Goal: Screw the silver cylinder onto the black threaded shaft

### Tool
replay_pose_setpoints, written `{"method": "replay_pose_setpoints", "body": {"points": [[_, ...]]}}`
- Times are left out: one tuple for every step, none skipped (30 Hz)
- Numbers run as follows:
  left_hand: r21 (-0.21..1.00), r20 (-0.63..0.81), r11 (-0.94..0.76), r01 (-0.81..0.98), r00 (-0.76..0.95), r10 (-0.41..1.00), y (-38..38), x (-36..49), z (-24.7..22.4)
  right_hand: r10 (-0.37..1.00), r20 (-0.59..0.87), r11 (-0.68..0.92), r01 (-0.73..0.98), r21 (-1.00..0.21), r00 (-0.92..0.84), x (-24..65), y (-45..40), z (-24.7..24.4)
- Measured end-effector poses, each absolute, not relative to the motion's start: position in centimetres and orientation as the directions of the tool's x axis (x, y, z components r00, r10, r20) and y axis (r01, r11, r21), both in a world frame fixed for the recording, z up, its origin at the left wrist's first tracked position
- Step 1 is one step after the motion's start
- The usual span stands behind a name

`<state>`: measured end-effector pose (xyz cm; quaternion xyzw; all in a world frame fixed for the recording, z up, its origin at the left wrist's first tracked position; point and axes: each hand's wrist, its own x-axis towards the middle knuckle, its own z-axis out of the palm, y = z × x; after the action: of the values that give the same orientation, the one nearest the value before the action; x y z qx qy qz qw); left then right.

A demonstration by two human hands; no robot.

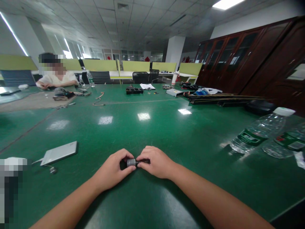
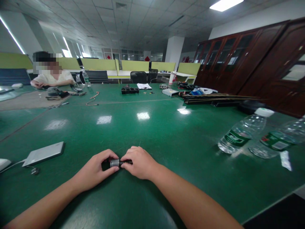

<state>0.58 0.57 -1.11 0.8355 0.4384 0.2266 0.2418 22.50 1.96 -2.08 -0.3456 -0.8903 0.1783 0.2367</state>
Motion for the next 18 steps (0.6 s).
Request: {"method": "replay_pose_setpoints", "body": {"points": [[0.603,0.166,-0.497,0.624,0.511,0.843,0.60,0.60,-1.13,0.699,0.298,0.699,0.532,-0.478,-0.650,22.49,1.99,-2.12],[0.604,0.165,-0.495,0.625,0.510,0.844,0.62,0.61,-1.15,0.700,0.299,0.699,0.534,-0.475,-0.649,22.49,2.01,-2.15],[0.604,0.164,-0.494,0.625,0.509,0.845,0.64,0.62,-1.17,0.700,0.298,0.699,0.537,-0.472,-0.649,22.48,2.03,-2.17],[0.604,0.163,-0.493,0.626,0.509,0.845,0.65,0.62,-1.18,0.702,0.299,0.698,0.541,-0.470,-0.647,22.48,2.04,-2.18],[0.605,0.163,-0.492,0.626,0.508,0.846,0.66,0.62,-1.19,0.702,0.300,0.698,0.542,-0.468,-0.646,22.48,2.05,-2.19],[0.606,0.164,-0.492,0.625,0.507,0.846,0.65,0.61,-1.20,0.701,0.302,0.699,0.542,-0.466,-0.646,22.47,2.06,-2.19],[0.608,0.163,-0.490,0.625,0.506,0.847,0.64,0.60,-1.20,0.699,0.305,0.702,0.540,-0.465,-0.647,22.47,2.06,-2.19],[0.610,0.161,-0.488,0.624,0.505,0.848,0.63,0.59,-1.19,0.696,0.307,0.705,0.538,-0.463,-0.649,22.47,2.06,-2.20],[0.613,0.158,-0.485,0.624,0.506,0.848,0.60,0.58,-1.17,0.695,0.308,0.707,0.537,-0.461,-0.650,22.47,2.07,-2.21],[0.616,0.153,-0.483,0.622,0.507,0.848,0.58,0.57,-1.14,0.694,0.308,0.707,0.536,-0.461,-0.651,22.49,2.07,-2.22],[0.618,0.149,-0.481,0.621,0.509,0.848,0.55,0.57,-1.11,0.693,0.307,0.708,0.535,-0.461,-0.652,22.51,2.08,-2.24],[0.619,0.146,-0.480,0.622,0.510,0.848,0.53,0.58,-1.07,0.692,0.307,0.709,0.534,-0.461,-0.654,22.55,2.09,-2.25],[0.619,0.143,-0.479,0.622,0.510,0.848,0.51,0.60,-1.03,0.689,0.307,0.712,0.532,-0.459,-0.657,22.59,2.11,-2.26],[0.618,0.143,-0.479,0.623,0.510,0.848,0.50,0.63,-0.99,0.685,0.308,0.715,0.529,-0.457,-0.660,22.65,2.13,-2.27],[0.617,0.142,-0.478,0.625,0.509,0.849,0.49,0.65,-0.95,0.681,0.309,0.719,0.526,-0.454,-0.663,22.71,2.15,-2.27],[0.616,0.141,-0.477,0.627,0.508,0.850,0.49,0.67,-0.92,0.679,0.310,0.721,0.525,-0.453,-0.665,22.77,2.16,-2.25],[0.616,0.141,-0.477,0.627,0.508,0.850,0.48,0.68,-0.90,0.679,0.309,0.721,0.526,-0.452,-0.666,22.82,2.17,-2.22],[0.616,0.141,-0.477,0.627,0.508,0.850,0.48,0.68,-0.88,0.680,0.306,0.720,0.527,-0.452,-0.666,22.88,2.16,-2.18]]}}
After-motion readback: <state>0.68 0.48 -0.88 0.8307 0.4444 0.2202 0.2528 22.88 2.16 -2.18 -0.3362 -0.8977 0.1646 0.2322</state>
